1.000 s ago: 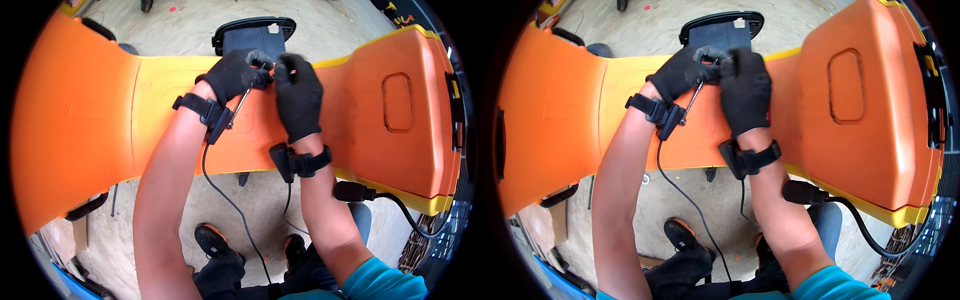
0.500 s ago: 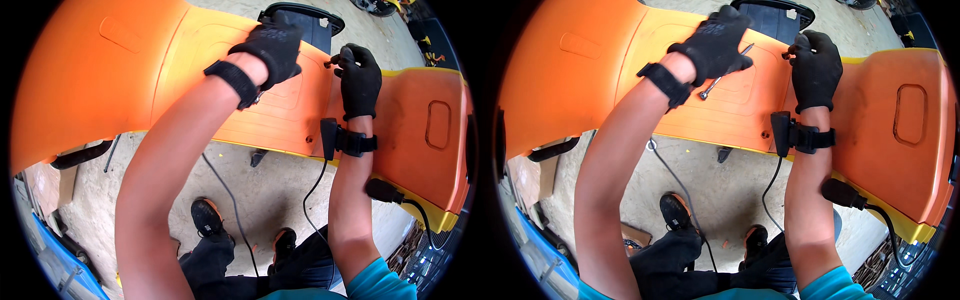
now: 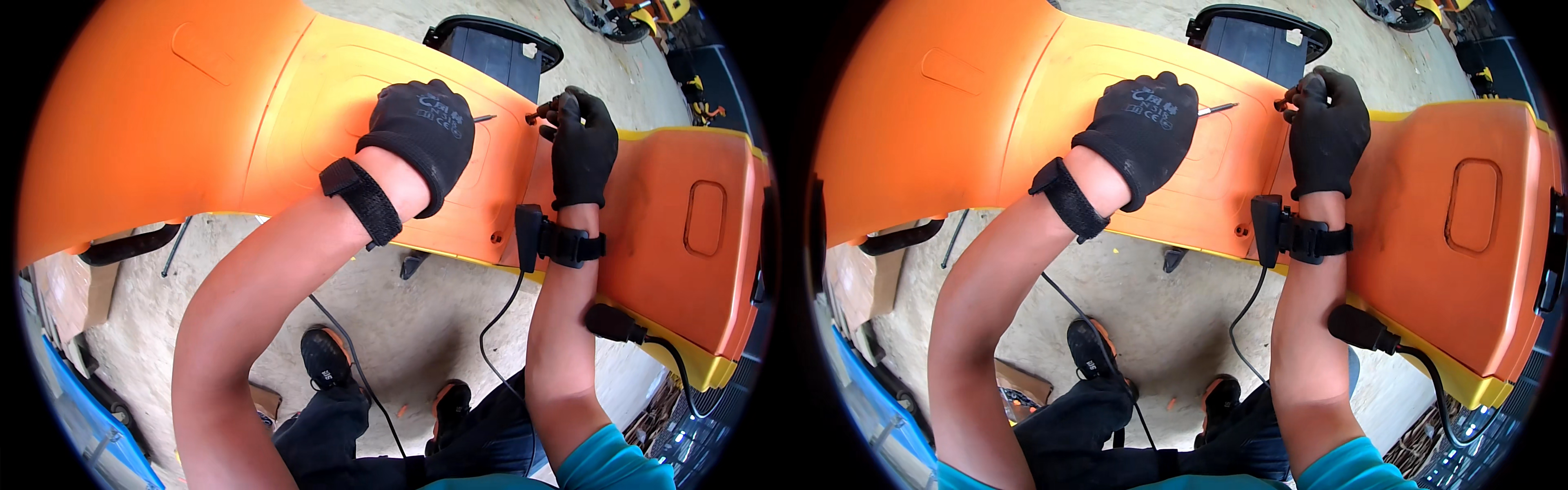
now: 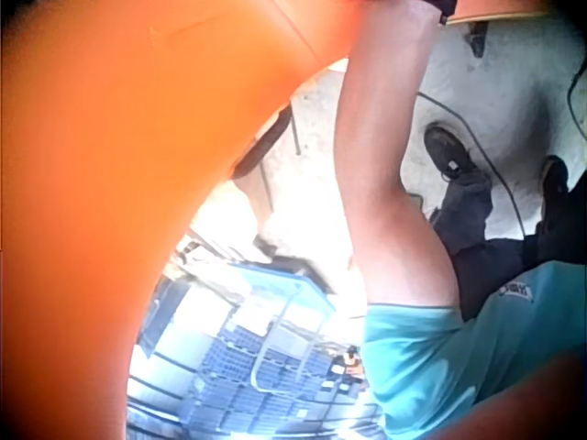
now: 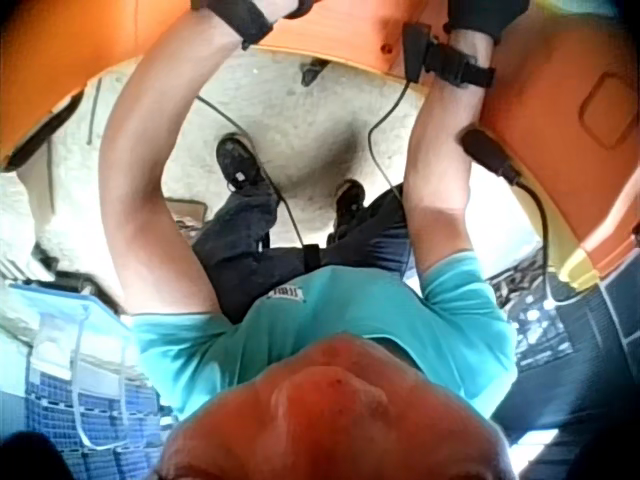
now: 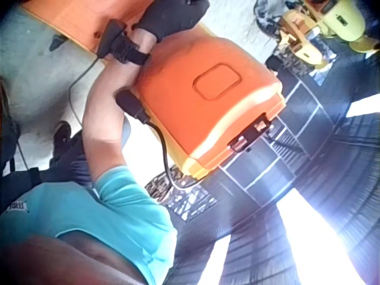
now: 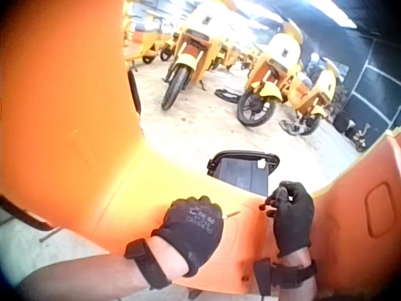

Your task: The person uses a screwdriver to tighten screws on the footboard and internal components of an orange electric scooter.

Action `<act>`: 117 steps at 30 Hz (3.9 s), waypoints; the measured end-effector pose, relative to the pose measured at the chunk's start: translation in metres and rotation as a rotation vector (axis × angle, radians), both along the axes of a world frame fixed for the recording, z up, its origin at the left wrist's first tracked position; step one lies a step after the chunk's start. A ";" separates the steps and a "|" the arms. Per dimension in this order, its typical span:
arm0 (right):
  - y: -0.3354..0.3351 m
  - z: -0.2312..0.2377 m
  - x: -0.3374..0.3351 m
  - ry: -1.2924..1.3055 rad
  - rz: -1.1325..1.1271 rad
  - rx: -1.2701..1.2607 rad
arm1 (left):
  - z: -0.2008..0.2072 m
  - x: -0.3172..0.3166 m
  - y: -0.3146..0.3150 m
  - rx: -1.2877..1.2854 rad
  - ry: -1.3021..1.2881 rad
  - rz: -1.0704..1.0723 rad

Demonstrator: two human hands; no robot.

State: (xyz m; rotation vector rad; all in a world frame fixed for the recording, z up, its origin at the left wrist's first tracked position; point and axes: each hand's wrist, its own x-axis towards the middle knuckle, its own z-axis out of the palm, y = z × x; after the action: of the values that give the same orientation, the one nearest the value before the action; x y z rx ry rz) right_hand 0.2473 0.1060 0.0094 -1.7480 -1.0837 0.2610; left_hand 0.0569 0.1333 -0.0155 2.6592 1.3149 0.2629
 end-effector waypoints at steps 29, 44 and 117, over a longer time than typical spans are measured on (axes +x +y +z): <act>-0.004 -0.004 0.010 0.432 0.162 0.065 | -0.011 0.034 0.087 0.138 -0.627 -0.196; -0.005 -0.011 0.007 0.594 0.187 0.106 | -0.011 0.042 0.097 0.088 -0.624 -0.245; 0.002 -0.030 0.012 0.726 0.193 0.190 | 0.027 0.006 0.043 -0.005 -0.399 -0.196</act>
State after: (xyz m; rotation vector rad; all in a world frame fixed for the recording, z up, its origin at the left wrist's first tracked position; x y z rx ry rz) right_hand 0.2590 0.1075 -0.0207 -1.2177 -0.7041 0.8140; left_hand 0.0627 0.1761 0.0112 2.5276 0.9242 0.7148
